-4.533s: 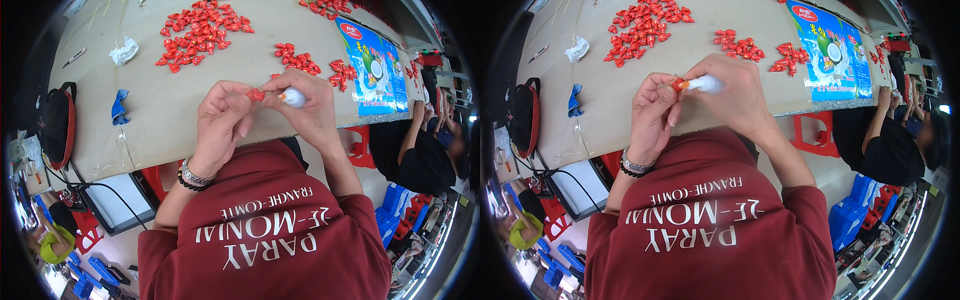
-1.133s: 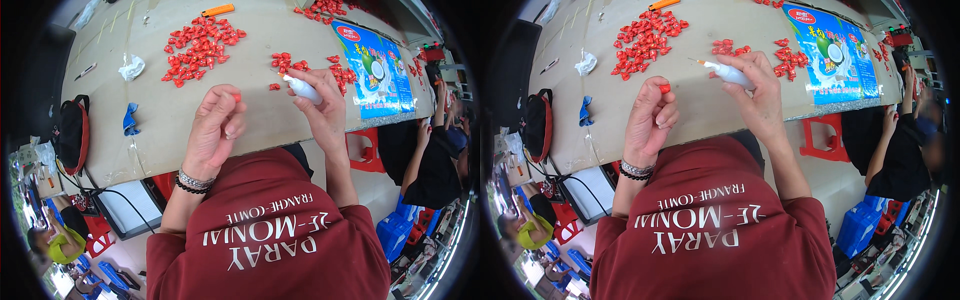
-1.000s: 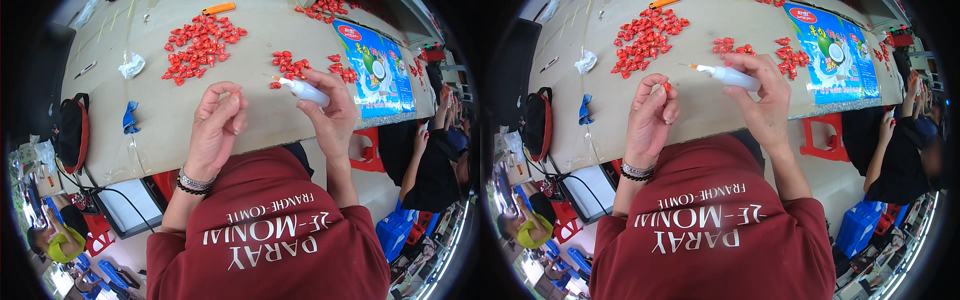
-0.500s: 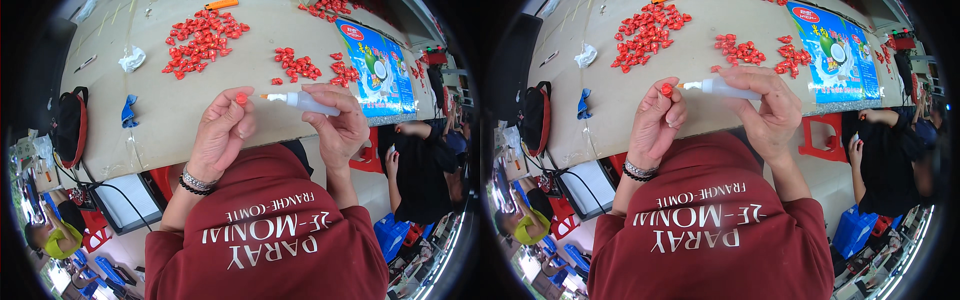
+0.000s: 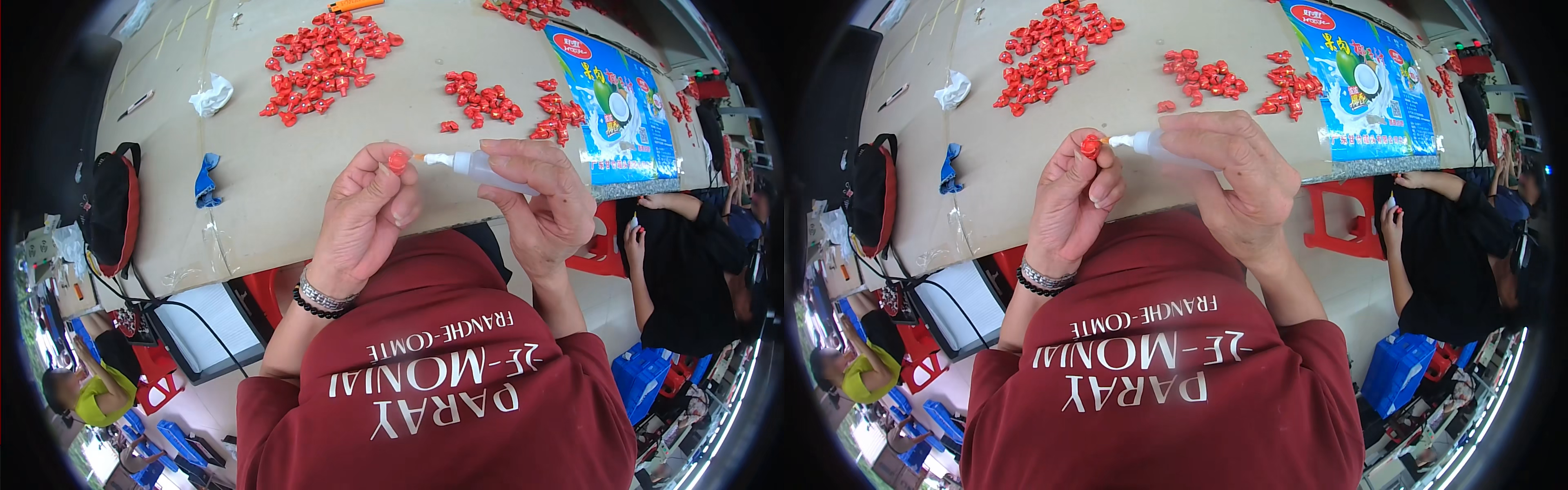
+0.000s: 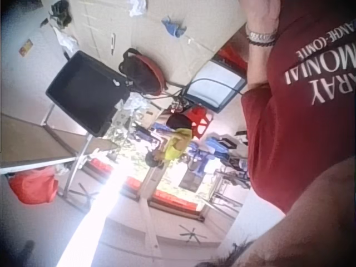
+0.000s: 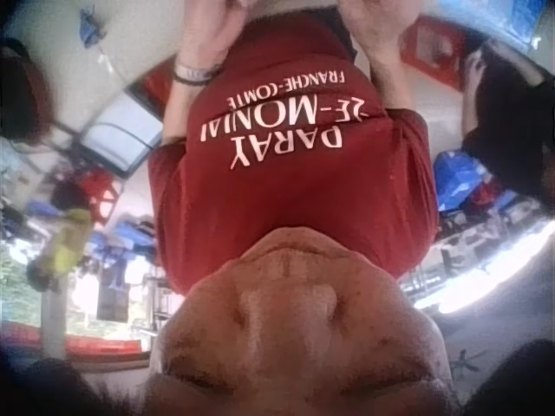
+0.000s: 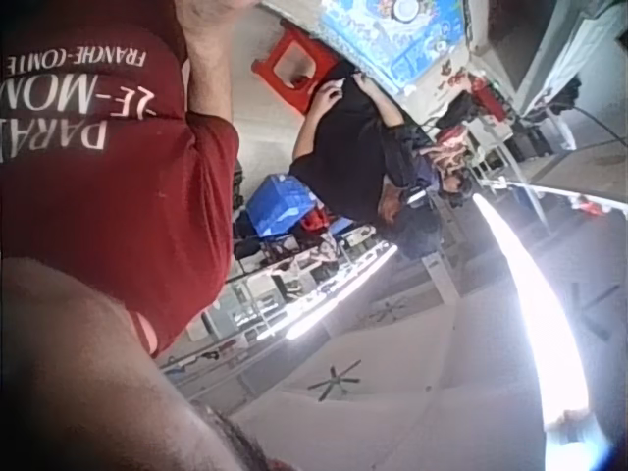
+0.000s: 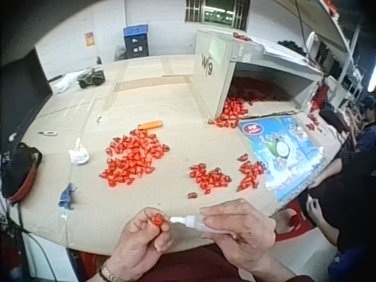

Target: The person repeatedly picks up small red wrapped candies from a table, uses a small white squeeze bottle to apply a substance into the candy, and places the filled candy back on the table. The process is repeated continuously throughout the clip.

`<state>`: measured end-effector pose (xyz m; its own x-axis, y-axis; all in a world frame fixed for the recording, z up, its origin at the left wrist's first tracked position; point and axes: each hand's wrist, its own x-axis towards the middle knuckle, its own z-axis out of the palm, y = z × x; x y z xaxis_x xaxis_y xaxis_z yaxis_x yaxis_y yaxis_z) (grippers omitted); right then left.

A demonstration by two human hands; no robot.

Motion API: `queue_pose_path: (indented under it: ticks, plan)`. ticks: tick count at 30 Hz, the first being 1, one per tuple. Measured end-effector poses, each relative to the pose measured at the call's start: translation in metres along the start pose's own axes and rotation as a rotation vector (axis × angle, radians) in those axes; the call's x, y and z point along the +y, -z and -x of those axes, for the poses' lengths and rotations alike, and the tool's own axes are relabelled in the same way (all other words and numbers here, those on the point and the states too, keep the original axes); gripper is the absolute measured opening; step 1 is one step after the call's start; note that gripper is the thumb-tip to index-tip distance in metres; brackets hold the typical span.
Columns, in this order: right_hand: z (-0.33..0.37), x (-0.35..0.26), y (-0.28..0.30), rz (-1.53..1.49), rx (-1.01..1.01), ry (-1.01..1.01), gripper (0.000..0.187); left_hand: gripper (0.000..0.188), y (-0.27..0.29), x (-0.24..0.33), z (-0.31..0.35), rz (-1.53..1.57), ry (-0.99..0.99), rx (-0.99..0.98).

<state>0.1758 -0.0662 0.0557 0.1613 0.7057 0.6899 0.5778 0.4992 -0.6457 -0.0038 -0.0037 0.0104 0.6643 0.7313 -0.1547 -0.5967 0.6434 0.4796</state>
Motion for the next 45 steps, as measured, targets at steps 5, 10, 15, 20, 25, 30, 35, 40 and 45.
queue_pose_path:
  ticks: [5,10,15,20,25,30,35,40,45]
  plan:
    - [0.0005,0.0013,-0.001,0.007,-0.003,0.026,0.04,0.024,-0.0001,-0.0003,0.0007,-0.01,-0.007,-0.011]
    - [0.0013,-0.0015,-0.0016,0.028,-0.013,0.011,0.038,0.021,0.0009,-0.0002,0.0015,-0.028,-0.013,-0.004]
    - [0.0008,-0.0018,-0.0016,0.051,-0.006,0.06,0.034,0.018,0.0002,0.0009,0.0009,-0.068,-0.047,-0.012]
    - [0.0,-0.0038,-0.0015,0.012,0.02,0.058,0.034,0.018,0.0006,0.0019,0.0011,-0.095,-0.076,0.006]
    - [-0.0001,-0.0063,-0.0007,-0.02,0.009,0.028,0.034,0.018,0.0015,0.0026,-0.0004,-0.139,-0.122,-0.014]
    - [-0.0015,-0.0084,-0.0017,-0.032,-0.011,0.017,0.033,0.017,0.0017,0.0025,-0.0007,-0.149,-0.134,-0.02]
    - [-0.0011,-0.0083,-0.0024,-0.026,-0.018,0.016,0.032,0.018,0.0002,0.0027,-0.0008,-0.144,-0.133,-0.022]
    - [-0.0019,-0.0067,-0.0026,-0.03,-0.027,0.032,0.032,0.018,0.0012,0.0015,-0.001,-0.142,-0.133,-0.025]
    - [-0.0013,-0.008,-0.0017,-0.04,-0.003,0.011,0.033,0.017,-0.0005,0.003,-0.0007,-0.158,-0.144,0.001]
